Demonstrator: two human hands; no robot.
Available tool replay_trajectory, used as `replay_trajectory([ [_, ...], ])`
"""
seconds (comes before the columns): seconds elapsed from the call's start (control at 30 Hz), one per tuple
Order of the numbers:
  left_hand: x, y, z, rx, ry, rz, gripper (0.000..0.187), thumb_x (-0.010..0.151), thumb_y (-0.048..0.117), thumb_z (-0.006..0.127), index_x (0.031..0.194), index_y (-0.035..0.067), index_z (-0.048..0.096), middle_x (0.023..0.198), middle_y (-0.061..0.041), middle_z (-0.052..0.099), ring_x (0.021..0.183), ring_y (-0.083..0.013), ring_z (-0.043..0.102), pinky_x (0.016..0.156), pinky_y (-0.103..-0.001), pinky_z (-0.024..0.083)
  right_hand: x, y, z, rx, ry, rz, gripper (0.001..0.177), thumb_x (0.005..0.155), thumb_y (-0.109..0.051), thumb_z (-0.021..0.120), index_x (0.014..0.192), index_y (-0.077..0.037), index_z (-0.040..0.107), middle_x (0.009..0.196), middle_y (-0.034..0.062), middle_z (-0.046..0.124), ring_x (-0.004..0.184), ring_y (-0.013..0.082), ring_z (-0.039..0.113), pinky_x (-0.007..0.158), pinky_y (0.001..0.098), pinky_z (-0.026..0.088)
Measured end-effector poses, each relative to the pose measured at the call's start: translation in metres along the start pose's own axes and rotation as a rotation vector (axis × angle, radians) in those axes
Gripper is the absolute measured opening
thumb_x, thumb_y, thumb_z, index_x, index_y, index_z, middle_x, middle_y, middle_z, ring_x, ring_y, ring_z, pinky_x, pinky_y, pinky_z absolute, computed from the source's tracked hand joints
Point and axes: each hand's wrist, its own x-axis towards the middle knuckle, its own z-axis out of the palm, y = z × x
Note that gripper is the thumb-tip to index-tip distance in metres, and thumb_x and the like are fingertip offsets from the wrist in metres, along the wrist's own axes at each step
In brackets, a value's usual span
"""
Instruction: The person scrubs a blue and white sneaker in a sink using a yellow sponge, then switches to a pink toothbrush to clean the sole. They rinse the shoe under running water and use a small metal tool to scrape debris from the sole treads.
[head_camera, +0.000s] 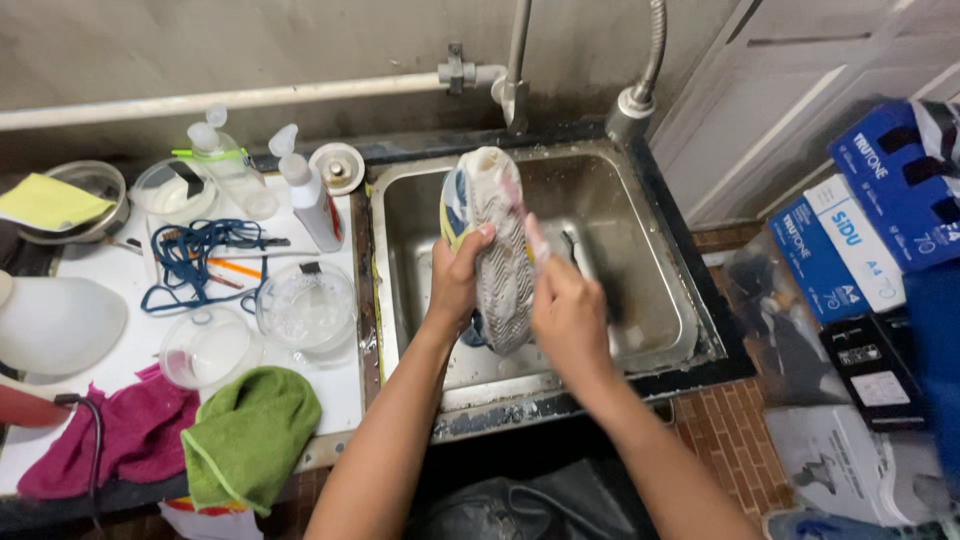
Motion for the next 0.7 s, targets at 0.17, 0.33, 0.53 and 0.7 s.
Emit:
replay_trajectory([
  [0.17,-0.001,-0.005,-0.002,0.047,-0.03,0.002,0.011,0.068,0.018,0.063,0.07,0.009,0.056,0.058,0.001,0.054,0.053,-0.0066,0.049,0.051,-0.022,0.043,0.016,0.01,0.0,-0.022,0.028,-0.012,0.018,0.079,-0.007,0.047,0.063,-0.005,0.054,0.055,0.0122,0.054,0.057,0.0326,0.057,0.047,0.0346,0.043],
  [0.33,0.005,-0.004,-0.007,0.056,-0.042,0.004,0.014,0.068,0.021,0.062,0.071,0.01,0.056,0.06,0.001,0.054,0.054,-0.0073,0.048,0.054,-0.023,0.043,0.006,0.01,0.005,0.018,-0.014,-0.016,0.019,0.078,-0.006,0.048,0.059,-0.004,0.051,0.054,0.0175,0.053,0.056,0.0373,0.055,0.047,0.0401,0.042],
  [0.53,0.007,-0.01,-0.014,0.232,-0.155,0.111,0.014,0.065,0.017,0.067,0.072,0.008,0.057,0.063,0.0,0.055,0.061,-0.0073,0.047,0.058,-0.025,0.044,0.021,-0.003,-0.022,0.092,0.004,0.056,0.037,0.079,0.0,0.042,0.113,-0.009,0.054,0.091,0.0245,0.058,0.085,0.0436,0.052,0.061,0.0487,0.043],
  [0.7,0.003,-0.008,-0.015,0.508,-0.045,0.021,0.028,0.062,0.026,0.069,0.068,0.002,0.055,0.057,-0.009,0.056,0.058,-0.0146,0.05,0.058,-0.03,0.043,0.019,-0.012,-0.032,-0.078,-0.058,-0.117,0.017,0.075,0.003,0.045,0.083,0.009,0.059,0.07,0.0293,0.057,0.066,0.0458,0.054,0.054,0.05,0.042],
])
